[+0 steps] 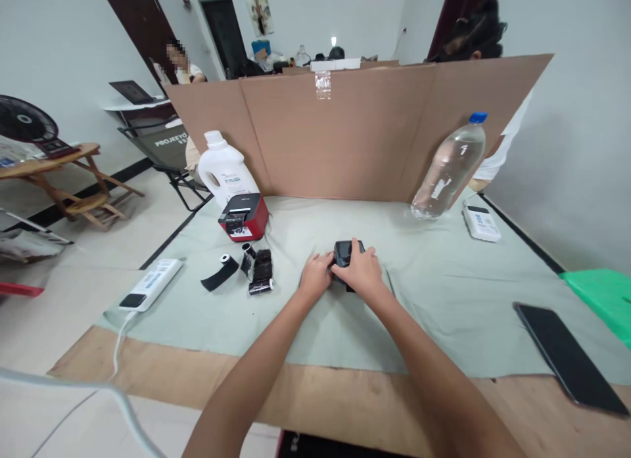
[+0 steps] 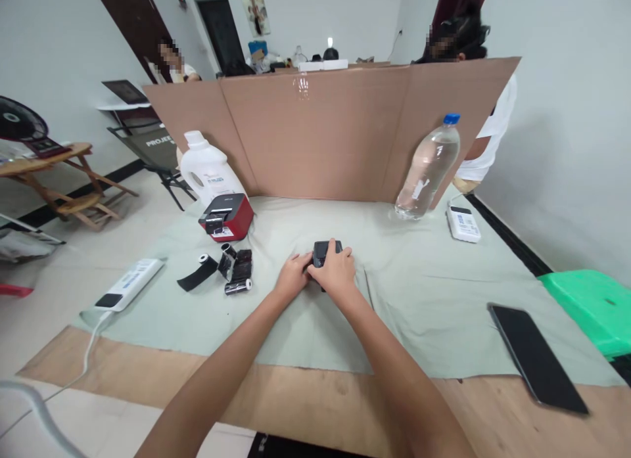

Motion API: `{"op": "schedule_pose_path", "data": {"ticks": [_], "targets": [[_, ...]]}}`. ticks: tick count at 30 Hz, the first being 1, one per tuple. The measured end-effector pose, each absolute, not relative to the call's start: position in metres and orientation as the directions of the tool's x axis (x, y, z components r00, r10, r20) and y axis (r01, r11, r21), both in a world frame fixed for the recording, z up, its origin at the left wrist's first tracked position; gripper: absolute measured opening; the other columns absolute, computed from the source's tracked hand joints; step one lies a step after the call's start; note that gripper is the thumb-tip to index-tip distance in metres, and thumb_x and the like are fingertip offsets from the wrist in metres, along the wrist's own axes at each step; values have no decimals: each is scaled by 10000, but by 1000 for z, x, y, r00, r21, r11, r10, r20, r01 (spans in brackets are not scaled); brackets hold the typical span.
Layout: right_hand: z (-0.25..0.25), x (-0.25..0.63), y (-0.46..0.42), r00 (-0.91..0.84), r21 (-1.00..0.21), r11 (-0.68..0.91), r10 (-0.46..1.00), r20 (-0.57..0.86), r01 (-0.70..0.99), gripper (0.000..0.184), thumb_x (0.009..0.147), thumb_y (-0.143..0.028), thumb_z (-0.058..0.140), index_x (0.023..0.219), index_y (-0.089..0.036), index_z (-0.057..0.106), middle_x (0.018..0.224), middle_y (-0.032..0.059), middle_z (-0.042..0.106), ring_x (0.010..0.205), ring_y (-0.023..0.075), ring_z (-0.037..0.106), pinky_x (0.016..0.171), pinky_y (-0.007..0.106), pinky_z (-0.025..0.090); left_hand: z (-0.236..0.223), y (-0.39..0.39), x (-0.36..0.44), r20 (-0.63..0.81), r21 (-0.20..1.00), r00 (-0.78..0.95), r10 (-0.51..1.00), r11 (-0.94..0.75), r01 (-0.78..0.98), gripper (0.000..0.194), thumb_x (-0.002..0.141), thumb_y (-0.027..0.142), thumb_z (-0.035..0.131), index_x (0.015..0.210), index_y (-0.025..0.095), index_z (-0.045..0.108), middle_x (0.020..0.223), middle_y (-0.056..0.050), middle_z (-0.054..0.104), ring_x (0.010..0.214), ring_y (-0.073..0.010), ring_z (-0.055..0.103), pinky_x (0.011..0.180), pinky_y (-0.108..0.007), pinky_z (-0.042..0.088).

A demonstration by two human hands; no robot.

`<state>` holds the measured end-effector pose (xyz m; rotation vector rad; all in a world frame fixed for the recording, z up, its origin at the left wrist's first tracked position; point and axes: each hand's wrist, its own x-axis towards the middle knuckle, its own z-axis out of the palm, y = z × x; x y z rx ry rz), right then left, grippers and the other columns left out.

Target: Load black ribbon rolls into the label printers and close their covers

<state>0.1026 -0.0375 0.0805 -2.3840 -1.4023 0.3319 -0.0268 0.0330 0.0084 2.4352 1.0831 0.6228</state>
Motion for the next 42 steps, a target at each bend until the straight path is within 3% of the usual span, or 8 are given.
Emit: {"op": "schedule_pose_path", "data": {"ticks": [6, 11, 14, 16, 19, 25, 32, 42], "targets": [[79, 107, -36, 458, -426, -464, 880, -125, 776, 1002, 768, -619, 688, 1587, -187, 305, 1286, 254, 479, 1130, 457, 599, 875, 542, 497, 8, 32, -24, 262, 536, 546, 795, -591, 603, 470, 896, 108, 538, 1341, 189, 664, 1360, -111, 680, 1293, -258, 625, 1131, -408, 475], [62, 139, -19, 380, -658, -267, 924, 32, 704, 750, 805, -691, 588, 1381, -211, 586, 1346, 204, 516, 1314, 434, 503, 1069, 585, 409, 9, 30, -26, 310, 680, 423, 852, -509, 527, 291, 953, 274, 566, 1178, 218, 742, 1195, -77, 762, 1118, -240, 704, 1029, -380, 529], [37, 156, -5, 406, -907, -4, 895, 185, 421, 580, 841, -635, 533, 1194, -193, 662, 1279, 159, 614, 1264, 327, 573, 1125, 492, 400, 10, 38, -27, 231, 802, 393, 890, -403, 442, 244, 932, 337, 588, 1036, 204, 766, 1067, -60, 787, 987, -211, 720, 939, -329, 543], [21, 161, 1, 498, -983, 118, 850, 172, 138, 511, 864, -611, 505, 1136, -203, 649, 1194, 126, 670, 1170, 288, 640, 1077, 464, 453, 15, 50, -26, 97, 849, 460, 883, -315, 425, 234, 910, 332, 577, 915, 183, 758, 927, -48, 785, 870, -189, 709, 849, -299, 544], [7, 163, 3, 578, -970, 212, 810, 105, -121, 437, 872, -581, 540, 1102, -220, 627, 1106, 85, 695, 1076, 265, 696, 1002, 444, 507, 29, 73, -23, -194, 863, 597, 778, -155, 481, 230, 858, 297, 563, 743, 157, 704, 735, -33, 729, 648, -137, 627, 658, -247, 502], [4, 162, 2, 596, -952, 248, 797, 97, -177, 382, 874, -558, 585, 1046, -220, 629, 1054, 62, 700, 1086, 258, 708, 1022, 433, 495, 54, 96, -20, -482, 825, 672, 563, 33, 564, 159, 759, 308, 652, 712, 155, 658, 613, -20, 658, 448, -90, 505, 435, -204, 375], [5, 161, 1, 606, -957, 241, 789, 97, -159, 393, 890, -586, 549, 1052, -231, 596, 1078, 68, 702, 1107, 255, 705, 1035, 434, 491, 46, 95, -22, -513, 829, 675, 530, 104, 549, 172, 773, 338, 637, 718, 178, 604, 546, 34, 556, 345, -60, 401, 332, -194, 212], [-2, 164, 4, 609, -955, 253, 786, 108, -158, 383, 905, -591, 538, 1063, -244, 585, 1055, 45, 683, 1086, 247, 708, 1015, 431, 503, 54, 88, -22, -527, 826, 660, 536, 137, 547, 151, 784, 308, 634, 720, 181, 583, 582, 20, 565, 402, -65, 440, 387, -186, 303]]}}
